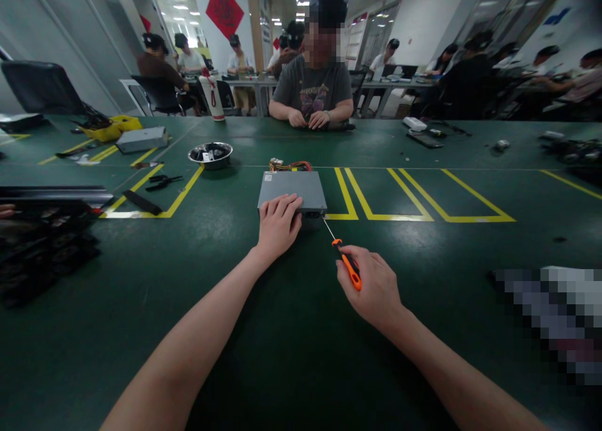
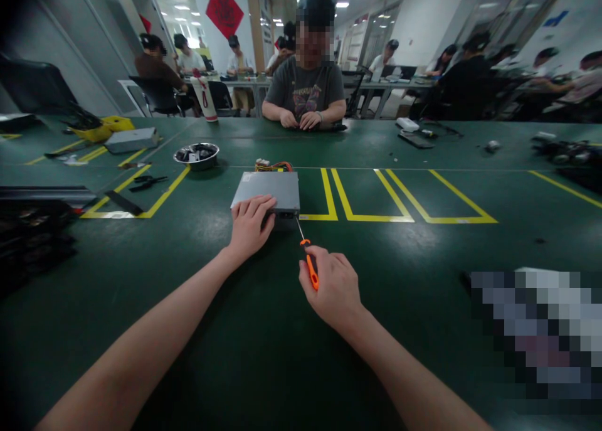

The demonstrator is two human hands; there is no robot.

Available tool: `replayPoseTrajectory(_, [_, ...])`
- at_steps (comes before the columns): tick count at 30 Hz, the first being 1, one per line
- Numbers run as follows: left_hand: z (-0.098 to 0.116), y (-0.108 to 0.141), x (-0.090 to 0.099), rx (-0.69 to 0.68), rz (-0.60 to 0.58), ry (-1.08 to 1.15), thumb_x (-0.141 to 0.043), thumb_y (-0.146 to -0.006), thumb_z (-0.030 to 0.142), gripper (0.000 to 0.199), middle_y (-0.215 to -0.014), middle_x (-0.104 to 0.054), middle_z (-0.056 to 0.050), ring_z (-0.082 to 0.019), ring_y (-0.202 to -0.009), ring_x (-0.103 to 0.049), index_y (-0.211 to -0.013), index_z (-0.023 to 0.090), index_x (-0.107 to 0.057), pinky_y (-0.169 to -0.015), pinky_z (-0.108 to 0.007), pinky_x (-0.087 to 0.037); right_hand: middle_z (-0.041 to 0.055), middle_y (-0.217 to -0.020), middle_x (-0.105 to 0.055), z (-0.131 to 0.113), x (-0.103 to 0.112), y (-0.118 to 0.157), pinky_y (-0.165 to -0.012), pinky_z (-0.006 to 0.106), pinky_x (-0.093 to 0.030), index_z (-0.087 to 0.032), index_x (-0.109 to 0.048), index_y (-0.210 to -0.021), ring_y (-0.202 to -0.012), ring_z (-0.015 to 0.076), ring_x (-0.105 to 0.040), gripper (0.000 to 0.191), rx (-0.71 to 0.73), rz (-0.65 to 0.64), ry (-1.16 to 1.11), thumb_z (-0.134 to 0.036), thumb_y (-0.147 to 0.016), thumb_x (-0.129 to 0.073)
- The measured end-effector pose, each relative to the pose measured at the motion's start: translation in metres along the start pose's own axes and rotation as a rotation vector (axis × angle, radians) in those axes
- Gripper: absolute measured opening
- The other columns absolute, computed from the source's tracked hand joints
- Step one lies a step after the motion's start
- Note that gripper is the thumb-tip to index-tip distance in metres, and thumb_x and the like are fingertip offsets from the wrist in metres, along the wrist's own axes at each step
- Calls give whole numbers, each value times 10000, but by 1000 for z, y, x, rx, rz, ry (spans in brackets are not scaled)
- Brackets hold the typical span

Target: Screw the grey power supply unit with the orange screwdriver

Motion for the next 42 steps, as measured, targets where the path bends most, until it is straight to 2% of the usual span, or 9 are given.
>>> replayPoseTrajectory(9, [0, 0, 1, -5, 4, 7, -441, -865, 239, 324, -1242, -538, -40, -216, -1171, -428, -1186, 242, -484, -953, -396, -291, 60, -823, -574, -17, -3, 2, -811, 340, -394, -169, -647, -902, -816, 171, -527, 194, 145, -31, 146, -128, -787, -496])
replayPoseTrajectory(12, [0, 0, 1, -4, 8, 4, -441, -864, 234, 325, -1243, -537, -36, -214, -1171, -428, -1186, 243, -484, -956, -395, -287, 50, -794, -574, -17, -3, 0, -854, 359, -378, -172, -646, -888, -792, 164, -531, 164, 152, -25, 123, -222, -811, -511])
replayPoseTrajectory(16, [0, 1, -1, -7, 2, -3, -437, -866, 238, 323, -1251, -532, -31, -211, -1175, -423, -1186, 241, -483, -965, -395, -277, 45, -807, -612, -10, -7, 0, -856, 371, -375, -156, -592, -990, -771, 161, -561, 293, 89, -62, 45, -384, -841, -486])
replayPoseTrajectory(20, [0, 0, 0, -8, 3, -4, -437, -866, 242, 321, -1248, -534, -30, -209, -1170, -428, -1185, 241, -482, -960, -394, -278, 45, -787, -634, 5, -5, 2, -785, 337, -407, -102, -495, -1077, -685, 140, -573, 303, -37, -9, -4, -314, -864, -455])
replayPoseTrajectory(26, [0, 0, -1, -3, 9, 2, -441, -861, 236, 325, -1244, -534, -31, -211, -1169, -429, -1184, 246, -484, -963, -396, -277, 53, -853, -601, -10, -3, 2, -841, 354, -373, -167, -601, -968, -829, 167, -552, 205, 92, -33, 113, -138, -824, -458])
replayPoseTrajectory(29, [0, 0, -1, -5, 7, 5, -442, -859, 231, 329, -1244, -534, -31, -209, -1171, -427, -1185, 246, -483, -965, -394, -278, 52, -845, -596, -12, -4, 0, -857, 369, -366, -172, -605, -973, -823, 174, -549, 195, 90, -58, 107, -245, -830, -494])
replayPoseTrajectory(33, [0, 1, -1, -6, 1, 1, -441, -858, 230, 329, -1254, -526, -29, -210, -1175, -423, -1184, 245, -482, -971, -396, -273, 62, -809, -628, -2, -4, 0, -820, 367, -389, -95, -509, -1097, -720, 160, -573, 394, -17, -57, 54, -399, -851, -467])
replayPoseTrajectory(39, [0, 1, -1, 2, -9, 7, -437, -854, 214, 345, -1258, -522, -31, -211, -1185, -414, -1195, 255, -472, -966, -398, -278, 73, -877, -624, -10, -4, 2, -833, 357, -376, -135, -566, -1053, -831, 177, -565, 248, 94, -57, 163, -173, -835, -454])
replayPoseTrajectory(42, [0, 0, -1, 0, -16, 5, -434, -854, 216, 351, -1261, -520, -34, -217, -1185, -414, -1200, 258, -468, -964, -403, -280, 66, -879, -616, -11, -3, 1, -833, 361, -373, -155, -567, -1081, -855, 188, -556, 274, 103, -74, 183, -198, -825, -480])
Point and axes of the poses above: each hand's wrist, its own y-axis away from the middle knuckle, its own x-axis out of the back of the hand, z = x × y, the point moved 9 cm from there along -y, towards the middle knuckle
